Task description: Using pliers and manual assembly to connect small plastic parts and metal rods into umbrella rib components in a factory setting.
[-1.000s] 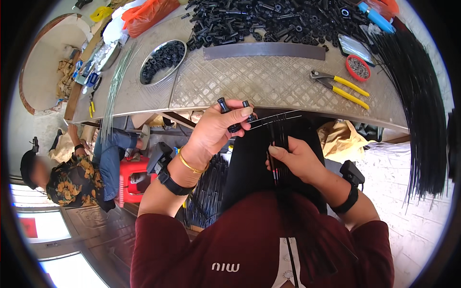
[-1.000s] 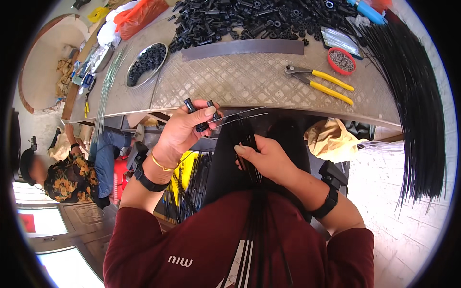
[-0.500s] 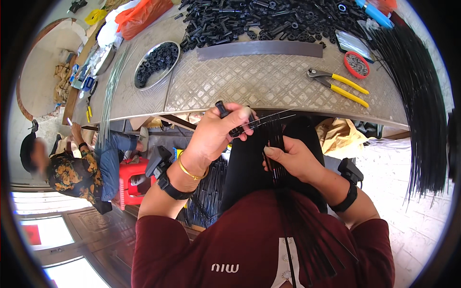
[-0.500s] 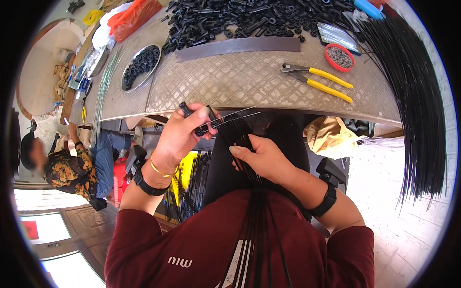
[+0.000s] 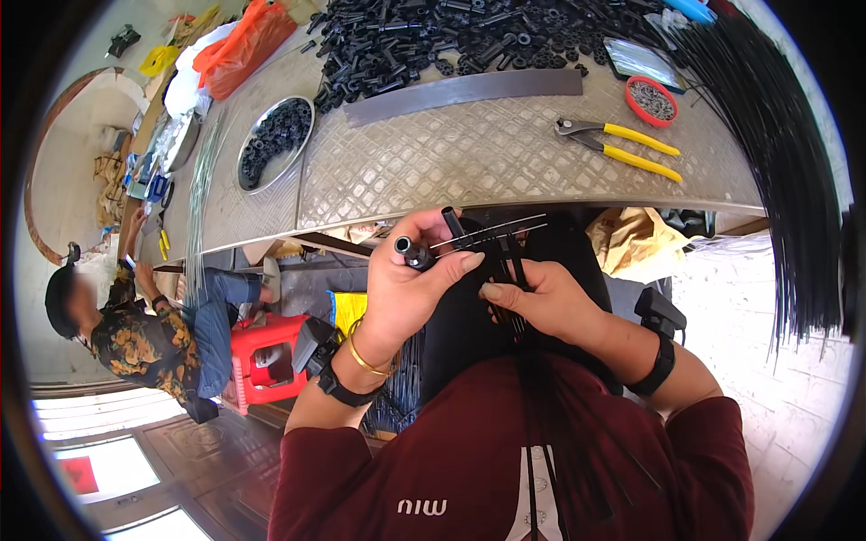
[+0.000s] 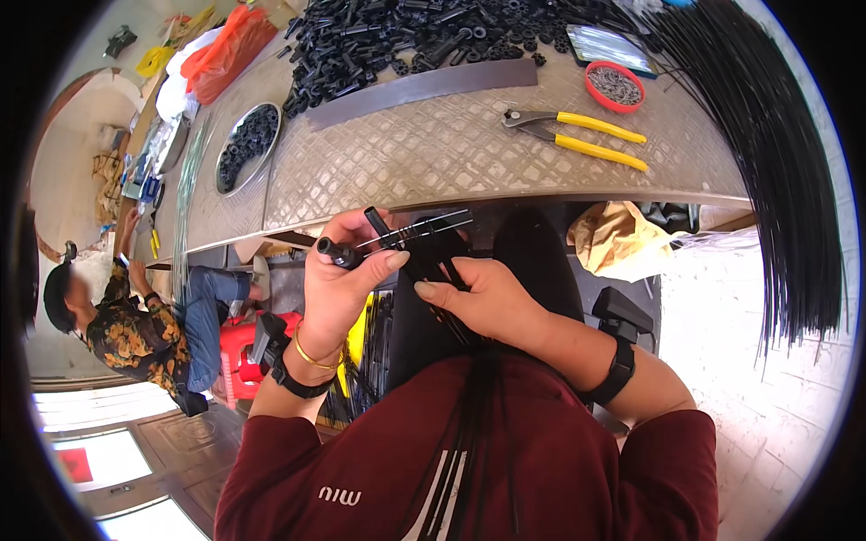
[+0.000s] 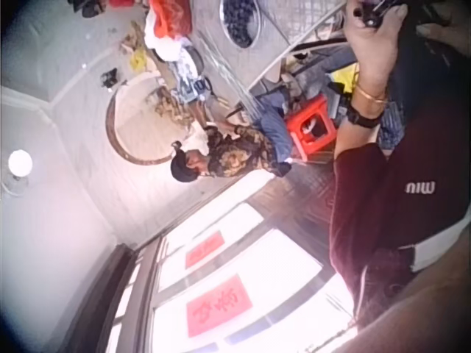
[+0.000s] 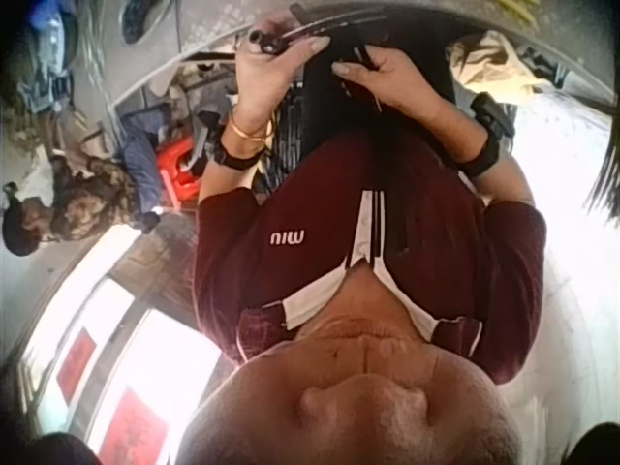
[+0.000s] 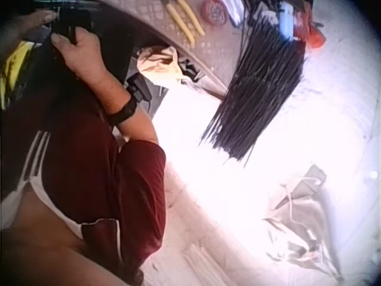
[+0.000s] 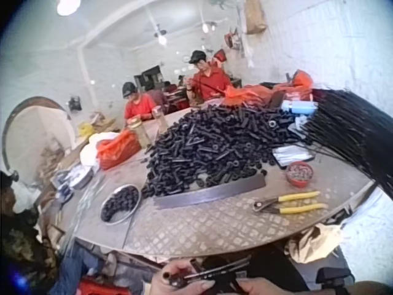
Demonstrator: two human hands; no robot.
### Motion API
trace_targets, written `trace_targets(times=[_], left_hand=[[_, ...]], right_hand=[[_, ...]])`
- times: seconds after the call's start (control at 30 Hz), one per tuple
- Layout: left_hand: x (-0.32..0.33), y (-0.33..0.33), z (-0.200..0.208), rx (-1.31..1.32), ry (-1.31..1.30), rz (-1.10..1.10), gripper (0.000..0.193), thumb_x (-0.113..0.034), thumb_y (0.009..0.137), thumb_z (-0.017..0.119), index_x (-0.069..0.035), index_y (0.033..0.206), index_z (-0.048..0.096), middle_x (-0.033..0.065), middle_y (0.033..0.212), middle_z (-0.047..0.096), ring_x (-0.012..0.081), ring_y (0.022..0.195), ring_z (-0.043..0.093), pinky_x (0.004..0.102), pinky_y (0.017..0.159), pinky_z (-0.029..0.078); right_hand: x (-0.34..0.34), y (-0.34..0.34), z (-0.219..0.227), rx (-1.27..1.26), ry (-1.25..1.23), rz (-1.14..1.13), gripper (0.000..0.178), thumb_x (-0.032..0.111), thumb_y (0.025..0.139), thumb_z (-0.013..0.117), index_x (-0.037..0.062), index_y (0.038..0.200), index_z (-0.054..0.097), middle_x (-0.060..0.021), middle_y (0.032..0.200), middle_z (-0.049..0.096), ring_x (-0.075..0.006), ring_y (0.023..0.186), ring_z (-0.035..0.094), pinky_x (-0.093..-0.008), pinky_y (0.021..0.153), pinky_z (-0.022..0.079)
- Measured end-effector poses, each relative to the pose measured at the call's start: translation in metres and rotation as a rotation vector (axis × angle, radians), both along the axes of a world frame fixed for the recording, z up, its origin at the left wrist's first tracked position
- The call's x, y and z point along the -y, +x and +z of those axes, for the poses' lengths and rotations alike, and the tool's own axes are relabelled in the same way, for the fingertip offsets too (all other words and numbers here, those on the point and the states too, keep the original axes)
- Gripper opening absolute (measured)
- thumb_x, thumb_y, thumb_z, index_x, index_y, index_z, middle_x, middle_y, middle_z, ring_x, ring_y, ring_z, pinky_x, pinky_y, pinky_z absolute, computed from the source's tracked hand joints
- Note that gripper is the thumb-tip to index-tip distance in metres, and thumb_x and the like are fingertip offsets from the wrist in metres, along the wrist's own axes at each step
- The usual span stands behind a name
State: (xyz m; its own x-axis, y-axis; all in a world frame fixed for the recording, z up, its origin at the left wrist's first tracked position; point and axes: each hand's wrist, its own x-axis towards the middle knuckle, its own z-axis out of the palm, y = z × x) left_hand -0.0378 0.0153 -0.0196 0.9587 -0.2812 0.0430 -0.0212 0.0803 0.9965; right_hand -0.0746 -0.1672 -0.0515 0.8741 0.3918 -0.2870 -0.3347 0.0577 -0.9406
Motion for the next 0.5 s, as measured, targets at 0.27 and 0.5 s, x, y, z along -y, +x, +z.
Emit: trace_targets(times=[0.27, 0.5], left_hand=[[-0.0002, 0.0034, 0.0021, -0.083, -0.107, -0.004, 0.044, 0.002, 0.072, 0.071, -0.002, 0.113, 0.054, 0.0056, 0.098, 0.062, 0.0072, 0.076, 0.055, 0.0196, 0.062, 0.044], [-0.0030, 0.0081, -0.0003, -0.218, -0.220, -0.066, 0.041, 0.006, 0.074, 0.068, -0.001, 0.112, 0.056, 0.0075, 0.095, 0.065, 0.0063, 0.068, 0.055, 0.0180, 0.055, 0.043]], right_hand=[[0.0027, 0.0052, -0.0022, -0.181, 0.186, 0.027, 0.021, 0.025, 0.086, 0.064, 0.0048, 0.092, 0.062, 0.0014, 0.076, 0.059, -0.0057, 0.067, 0.054, -0.0226, 0.060, 0.044], [0.0033, 0.0079, -0.0067, -0.226, 0.223, 0.038, 0.023, 0.026, 0.084, 0.067, 0.0051, 0.093, 0.063, 0.0022, 0.075, 0.059, -0.0046, 0.066, 0.053, -0.0215, 0.058, 0.043]])
